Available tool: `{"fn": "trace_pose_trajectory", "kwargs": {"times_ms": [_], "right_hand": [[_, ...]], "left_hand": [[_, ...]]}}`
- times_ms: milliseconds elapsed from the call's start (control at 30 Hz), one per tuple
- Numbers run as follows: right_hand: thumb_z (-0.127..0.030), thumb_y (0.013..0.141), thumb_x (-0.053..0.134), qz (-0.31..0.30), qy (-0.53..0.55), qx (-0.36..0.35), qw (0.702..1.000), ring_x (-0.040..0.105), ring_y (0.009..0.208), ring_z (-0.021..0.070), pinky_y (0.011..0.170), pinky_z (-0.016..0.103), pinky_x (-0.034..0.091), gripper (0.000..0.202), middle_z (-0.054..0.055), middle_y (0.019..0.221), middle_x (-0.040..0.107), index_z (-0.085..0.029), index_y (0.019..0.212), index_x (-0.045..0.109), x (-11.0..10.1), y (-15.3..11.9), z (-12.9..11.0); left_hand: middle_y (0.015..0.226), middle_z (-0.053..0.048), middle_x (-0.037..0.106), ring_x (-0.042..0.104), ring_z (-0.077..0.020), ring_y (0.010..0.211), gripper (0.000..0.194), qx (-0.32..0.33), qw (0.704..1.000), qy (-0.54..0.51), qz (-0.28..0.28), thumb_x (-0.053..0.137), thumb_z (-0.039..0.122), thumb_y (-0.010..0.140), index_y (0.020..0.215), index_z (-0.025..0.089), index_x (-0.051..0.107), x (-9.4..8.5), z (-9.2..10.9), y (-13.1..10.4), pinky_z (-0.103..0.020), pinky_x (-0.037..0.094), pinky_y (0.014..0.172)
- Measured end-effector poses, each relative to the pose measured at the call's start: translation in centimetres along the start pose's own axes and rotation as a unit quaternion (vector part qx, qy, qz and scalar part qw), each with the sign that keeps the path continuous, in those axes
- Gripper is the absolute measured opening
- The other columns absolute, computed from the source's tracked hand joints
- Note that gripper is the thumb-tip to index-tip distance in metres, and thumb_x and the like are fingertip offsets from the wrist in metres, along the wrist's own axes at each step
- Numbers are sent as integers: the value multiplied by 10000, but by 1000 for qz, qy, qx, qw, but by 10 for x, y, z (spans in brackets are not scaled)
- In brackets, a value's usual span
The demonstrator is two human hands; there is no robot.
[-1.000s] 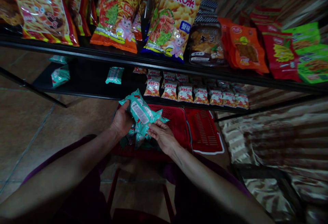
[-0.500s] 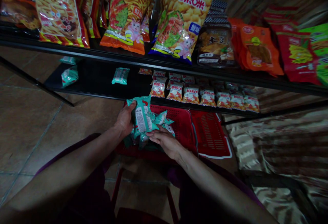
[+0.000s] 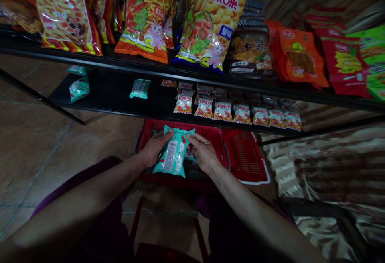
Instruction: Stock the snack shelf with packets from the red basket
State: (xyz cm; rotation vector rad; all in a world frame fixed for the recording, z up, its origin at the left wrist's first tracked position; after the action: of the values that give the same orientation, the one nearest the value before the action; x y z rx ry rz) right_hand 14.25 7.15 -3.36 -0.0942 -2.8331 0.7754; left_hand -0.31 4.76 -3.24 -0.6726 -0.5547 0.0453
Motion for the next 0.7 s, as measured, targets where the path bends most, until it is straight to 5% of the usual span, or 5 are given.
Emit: {"fn": "trace_pose_trajectory", "kwargs": {"times_ms": [233, 400, 500, 700], "right_hand": [[-329, 514, 826, 95, 49, -3, 994, 616, 652, 127, 560, 246, 496, 288, -10, 766, 690, -225, 701, 632, -29, 6, -7], [-326, 553, 783, 104, 53, -19, 993, 620, 671, 130, 598, 246, 499, 230, -1, 765, 694, -222, 689, 628, -37, 10, -14], [-329, 541, 786, 72, 2, -7, 997, 611, 674, 123, 625, 243, 486, 249, -7, 748, 690, -215, 718, 653, -35, 13, -22], [-362, 536, 793, -14, -162, -110, 981, 601, 710, 123, 700, 263, 460, 341, 5, 783, 706, -190, 820, 717, -27, 14, -54]], "left_hand": [[1094, -103, 664, 634, -218, 864, 573, -40, 994, 86, -53, 765, 386, 636, 1150, 207, 585, -2, -12, -3, -339, 490, 729], [972, -106, 695, 626, -222, 851, 356, 25, 988, 149, -43, 760, 342, 642, 937, 155, 687, -4, -7, -5, -326, 468, 766], [881, -75, 701, 620, -223, 814, 269, 76, 969, 234, -34, 712, 338, 683, 886, 162, 696, -3, 4, -7, -314, 462, 734], [846, -34, 703, 619, -226, 799, 232, 136, 924, 355, -42, 688, 327, 670, 863, 201, 712, -5, 21, -7, -281, 455, 696]]}}
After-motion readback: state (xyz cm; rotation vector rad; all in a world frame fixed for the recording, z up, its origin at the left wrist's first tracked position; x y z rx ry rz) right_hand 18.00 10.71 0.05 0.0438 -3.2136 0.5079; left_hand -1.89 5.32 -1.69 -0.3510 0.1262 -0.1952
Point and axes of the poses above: each hand's wrist, its own y-axis towards the middle knuckle, its own x-axis out of the palm, z = x × y, the point moved 8 cm from there along y, towards the middle knuckle
